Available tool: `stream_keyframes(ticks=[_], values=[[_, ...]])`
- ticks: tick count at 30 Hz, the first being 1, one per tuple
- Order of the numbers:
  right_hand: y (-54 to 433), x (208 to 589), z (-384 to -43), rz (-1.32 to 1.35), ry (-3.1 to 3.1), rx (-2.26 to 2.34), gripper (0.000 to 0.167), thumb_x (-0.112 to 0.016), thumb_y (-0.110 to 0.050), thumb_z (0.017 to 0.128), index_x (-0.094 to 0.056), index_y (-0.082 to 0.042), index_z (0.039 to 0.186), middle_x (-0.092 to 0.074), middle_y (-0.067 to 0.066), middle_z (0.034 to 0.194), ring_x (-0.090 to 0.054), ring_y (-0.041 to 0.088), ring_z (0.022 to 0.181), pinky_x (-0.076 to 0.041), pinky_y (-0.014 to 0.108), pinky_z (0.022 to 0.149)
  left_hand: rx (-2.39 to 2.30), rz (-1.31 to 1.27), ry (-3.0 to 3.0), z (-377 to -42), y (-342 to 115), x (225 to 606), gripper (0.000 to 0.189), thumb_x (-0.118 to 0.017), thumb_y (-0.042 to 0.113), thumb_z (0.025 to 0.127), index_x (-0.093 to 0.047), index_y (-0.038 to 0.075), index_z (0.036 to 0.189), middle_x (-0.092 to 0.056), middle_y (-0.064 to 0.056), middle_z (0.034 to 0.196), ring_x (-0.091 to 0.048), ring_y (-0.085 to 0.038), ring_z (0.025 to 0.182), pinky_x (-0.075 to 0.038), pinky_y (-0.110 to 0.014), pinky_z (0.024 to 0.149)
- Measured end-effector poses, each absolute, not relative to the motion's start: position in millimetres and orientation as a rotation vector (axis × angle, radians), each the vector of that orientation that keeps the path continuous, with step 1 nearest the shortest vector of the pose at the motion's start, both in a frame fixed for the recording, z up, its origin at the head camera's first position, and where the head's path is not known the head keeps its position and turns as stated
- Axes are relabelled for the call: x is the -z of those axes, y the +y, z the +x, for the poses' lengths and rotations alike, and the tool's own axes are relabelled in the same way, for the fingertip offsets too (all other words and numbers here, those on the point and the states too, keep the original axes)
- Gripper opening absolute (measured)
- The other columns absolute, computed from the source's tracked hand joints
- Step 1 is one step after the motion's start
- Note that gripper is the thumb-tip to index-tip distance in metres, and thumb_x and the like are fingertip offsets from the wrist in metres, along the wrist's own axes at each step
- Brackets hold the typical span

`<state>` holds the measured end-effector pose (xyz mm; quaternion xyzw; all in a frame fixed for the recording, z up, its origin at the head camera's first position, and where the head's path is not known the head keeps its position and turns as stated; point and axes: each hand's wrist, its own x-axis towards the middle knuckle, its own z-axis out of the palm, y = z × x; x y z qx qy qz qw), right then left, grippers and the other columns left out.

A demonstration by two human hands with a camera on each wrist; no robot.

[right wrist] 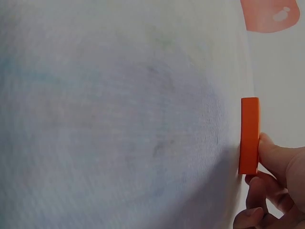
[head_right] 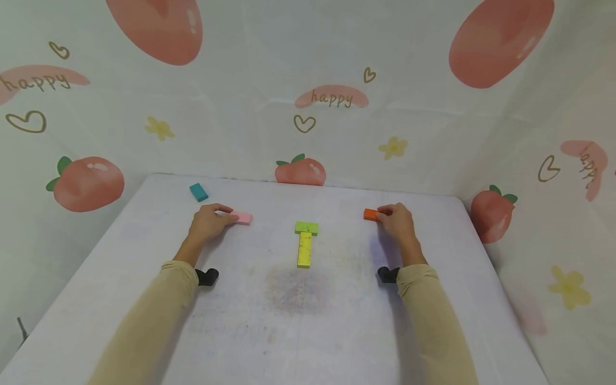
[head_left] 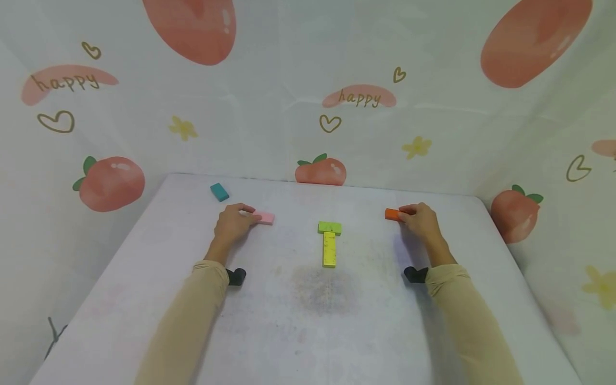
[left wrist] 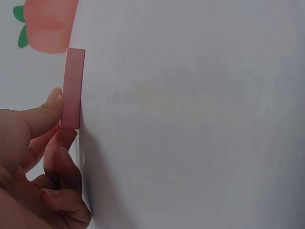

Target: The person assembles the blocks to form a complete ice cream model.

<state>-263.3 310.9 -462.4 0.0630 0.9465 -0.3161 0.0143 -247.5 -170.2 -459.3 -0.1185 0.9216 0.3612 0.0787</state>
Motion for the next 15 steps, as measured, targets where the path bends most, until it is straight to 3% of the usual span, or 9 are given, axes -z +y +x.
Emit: stream_keyframes(ticks=[5, 10, 15], values=[[302.7, 460.6, -263.4, 0.171, 2.954, 0.989, 0.036, -0.060, -0.021, 0.102, -0.066, 0.002, 0.130, -0.057, 0.027, 0.121, -0.054, 0.041, 0.114, -0.043, 0.053, 0.101, -1.098, -0.347, 2.760, -248.4, -156.6, 461.3, 0.045, -0.068, 0.044, 0.095, -0.067, 0.014, 0.129, -0.065, -0.016, 0.135, -0.059, -0.037, 0.120, -0.046, -0.054, 0.098], [294.3, 459.5, -262.4, 0.141, 2.976, 1.003, 0.036, -0.061, -0.020, 0.102, -0.067, 0.003, 0.128, -0.058, 0.028, 0.121, -0.055, 0.042, 0.114, -0.044, 0.054, 0.101, -1.105, -0.380, 2.757, -250.0, -143.6, 462.0, 0.043, -0.069, 0.044, 0.095, -0.069, 0.014, 0.127, -0.066, -0.014, 0.132, -0.059, -0.035, 0.120, -0.046, -0.054, 0.099], [287.9, 460.8, -262.6, 0.167, 2.953, 1.024, 0.035, -0.061, -0.020, 0.102, -0.067, 0.003, 0.128, -0.057, 0.026, 0.122, -0.054, 0.041, 0.115, -0.043, 0.053, 0.103, -1.112, -0.410, 2.763, -250.5, -132.3, 460.3, 0.042, -0.070, 0.043, 0.094, -0.071, 0.015, 0.124, -0.062, -0.014, 0.141, -0.058, -0.034, 0.120, -0.046, -0.052, 0.098]])
